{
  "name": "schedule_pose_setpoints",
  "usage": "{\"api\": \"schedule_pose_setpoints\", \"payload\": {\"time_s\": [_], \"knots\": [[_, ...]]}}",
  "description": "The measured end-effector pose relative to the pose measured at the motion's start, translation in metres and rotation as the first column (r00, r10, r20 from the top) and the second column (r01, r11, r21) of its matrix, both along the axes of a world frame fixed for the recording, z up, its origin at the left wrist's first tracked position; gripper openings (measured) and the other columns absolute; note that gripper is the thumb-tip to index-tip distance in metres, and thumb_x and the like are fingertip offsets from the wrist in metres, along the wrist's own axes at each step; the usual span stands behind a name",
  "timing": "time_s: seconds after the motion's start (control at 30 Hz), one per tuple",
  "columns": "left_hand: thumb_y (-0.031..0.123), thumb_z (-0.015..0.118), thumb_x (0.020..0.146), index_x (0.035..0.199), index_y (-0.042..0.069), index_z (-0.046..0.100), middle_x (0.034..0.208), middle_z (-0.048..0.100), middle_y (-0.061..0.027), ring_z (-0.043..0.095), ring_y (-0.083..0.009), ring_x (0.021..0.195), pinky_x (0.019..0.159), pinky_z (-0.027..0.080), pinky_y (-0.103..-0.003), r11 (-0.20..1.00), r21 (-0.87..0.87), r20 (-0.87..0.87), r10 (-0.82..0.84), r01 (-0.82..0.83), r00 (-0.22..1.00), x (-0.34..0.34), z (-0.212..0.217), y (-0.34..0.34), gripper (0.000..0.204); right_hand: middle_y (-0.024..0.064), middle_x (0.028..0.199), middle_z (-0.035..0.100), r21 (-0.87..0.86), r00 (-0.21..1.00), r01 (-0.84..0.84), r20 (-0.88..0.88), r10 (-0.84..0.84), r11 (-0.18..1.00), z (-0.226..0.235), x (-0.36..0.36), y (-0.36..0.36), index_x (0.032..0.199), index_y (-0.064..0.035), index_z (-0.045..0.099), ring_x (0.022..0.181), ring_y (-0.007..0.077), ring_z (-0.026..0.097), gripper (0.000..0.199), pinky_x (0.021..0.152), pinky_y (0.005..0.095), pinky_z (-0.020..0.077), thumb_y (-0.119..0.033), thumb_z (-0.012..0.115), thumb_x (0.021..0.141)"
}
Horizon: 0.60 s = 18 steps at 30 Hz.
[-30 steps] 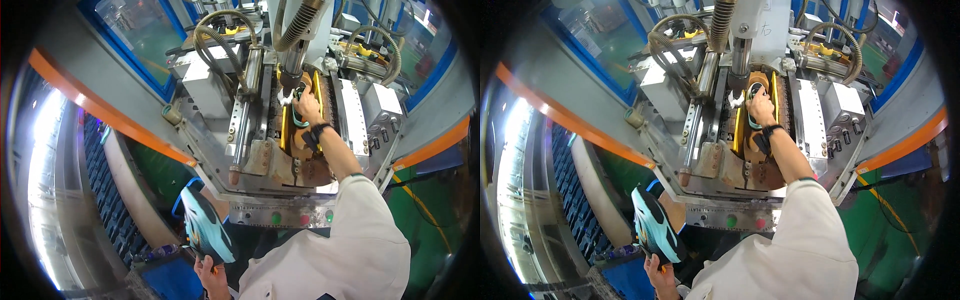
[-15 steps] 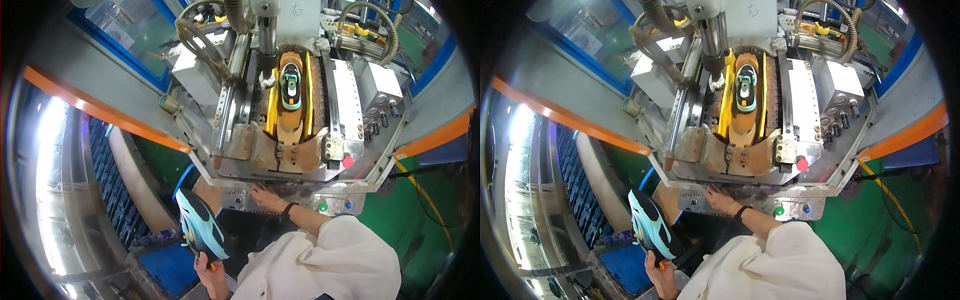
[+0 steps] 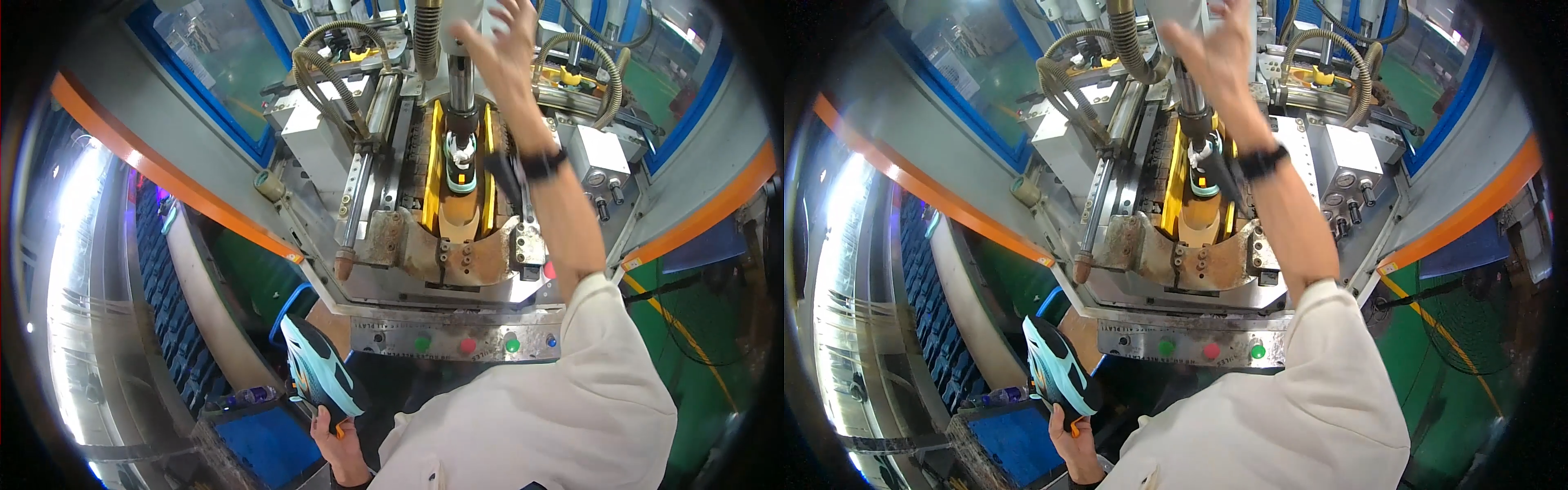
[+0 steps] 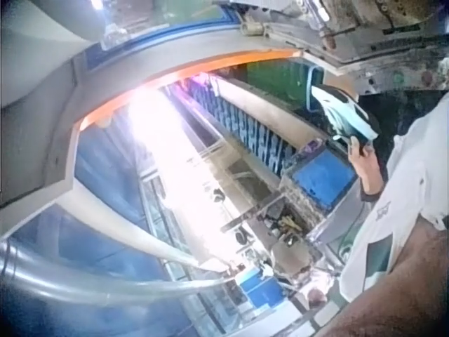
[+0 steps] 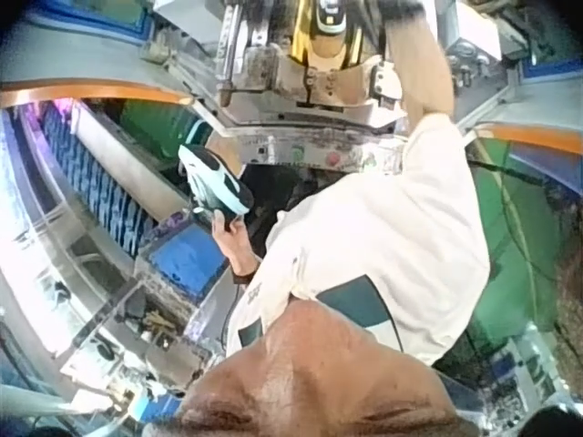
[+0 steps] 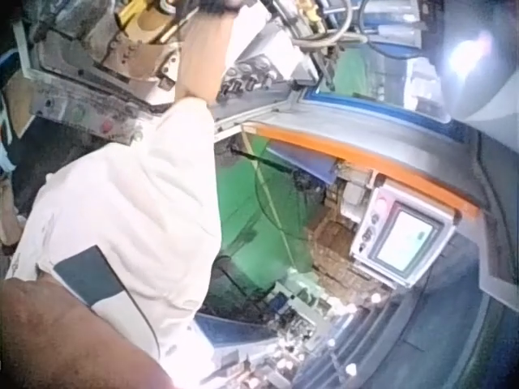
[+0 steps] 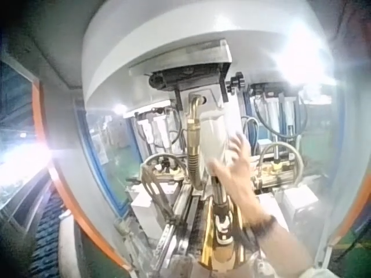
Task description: Operating a specialized shoe press or lasting machine to shape and bond footwear components.
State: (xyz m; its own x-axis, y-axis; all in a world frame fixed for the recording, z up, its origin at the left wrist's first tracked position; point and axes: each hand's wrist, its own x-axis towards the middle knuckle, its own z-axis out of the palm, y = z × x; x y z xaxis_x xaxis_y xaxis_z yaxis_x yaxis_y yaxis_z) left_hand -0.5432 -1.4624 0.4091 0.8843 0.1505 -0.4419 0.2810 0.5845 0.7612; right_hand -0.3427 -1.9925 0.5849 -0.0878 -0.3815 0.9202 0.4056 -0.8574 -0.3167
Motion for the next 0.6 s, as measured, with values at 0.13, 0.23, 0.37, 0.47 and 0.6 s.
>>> {"api": "schedule_pose_setpoints", "payload": {"time_s": [0.13, 0.23, 0.37, 0.47, 0.6], "knots": [[0.01, 0.068, 0.086, 0.114, 0.0, 0.058, 0.106, 0.067, -0.0109, 0.067, -0.0259, 0.095, 0.081, 0.055, -0.041, 1.0, -0.018, -0.009, -0.001, 0.001, 1.0, -0.003, -0.013, -0.002, 0.032, 0.0112, 0.086, 0.07, 0.232, 0.948, -0.149, -0.241, 0.205, 0.961, 0.029, 0.039, -0.005, 0.099, 0.0005, 0.067, 0.076, 0.0196, 0.067, 0.026, 0.066, 0.0332, 0.0533, -0.015, 0.072, 0.079], [0.012, 0.068, 0.086, 0.116, 0.0, 0.058, 0.107, 0.067, -0.0108, 0.067, -0.0267, 0.097, 0.081, 0.055, -0.041, 0.999, -0.044, -0.016, 0.023, -0.023, 1.0, -0.012, -0.01, -0.011, 0.033, 0.0102, 0.086, 0.07, 0.189, 0.936, -0.198, -0.254, 0.242, 0.962, 0.021, 0.053, -0.027, 0.102, -0.0003, 0.066, 0.076, 0.019, 0.066, 0.027, 0.064, 0.0335, 0.0526, -0.013, 0.071, 0.078], [0.012, 0.068, 0.086, 0.116, 0.002, 0.059, 0.107, 0.067, -0.0096, 0.067, -0.0256, 0.097, 0.082, 0.055, -0.041, 0.995, -0.042, -0.019, 0.084, -0.085, 0.996, -0.032, -0.009, -0.002, 0.033, 0.0075, 0.085, 0.069, 0.302, 0.832, -0.458, -0.185, 0.522, 0.836, -0.003, 0.078, -0.04, 0.11, -0.004, 0.064, 0.074, 0.0173, 0.064, 0.032, 0.063, 0.0327, 0.0521, -0.014, 0.072, 0.08], [0.013, 0.067, 0.088, 0.114, 0.003, 0.06, 0.105, 0.068, -0.0081, 0.067, -0.024, 0.096, 0.082, 0.054, -0.04, 0.986, -0.045, -0.012, 0.16, -0.16, 0.987, -0.069, -0.01, 0.018, 0.029, 0.0086, 0.099, 0.063, 0.403, 0.539, -0.028, -0.765, 0.354, 0.915, 0.017, 0.072, -0.054, 0.105, 0.0035, 0.06, 0.091, 0.018, 0.061, 0.048, 0.08, 0.0312, 0.0493, -0.032, 0.079, 0.078], [0.013, 0.066, 0.089, 0.106, 0.004, 0.064, 0.1, 0.067, -0.006, 0.065, -0.022, 0.094, 0.085, 0.053, -0.043, 0.969, -0.051, -0.204, 0.226, -0.241, 0.952, -0.113, -0.065, 0.064, 0.019, 0.0047, 0.099, 0.06, 0.508, 0.456, -0.456, -0.572, 0.682, 0.731, -0.05, 0.1, 0.111, 0.111, -0.0051, 0.062, 0.094, 0.0157, 0.058, 0.021, 0.081, 0.0295, 0.048, -0.015, 0.064, 0.093]]}}
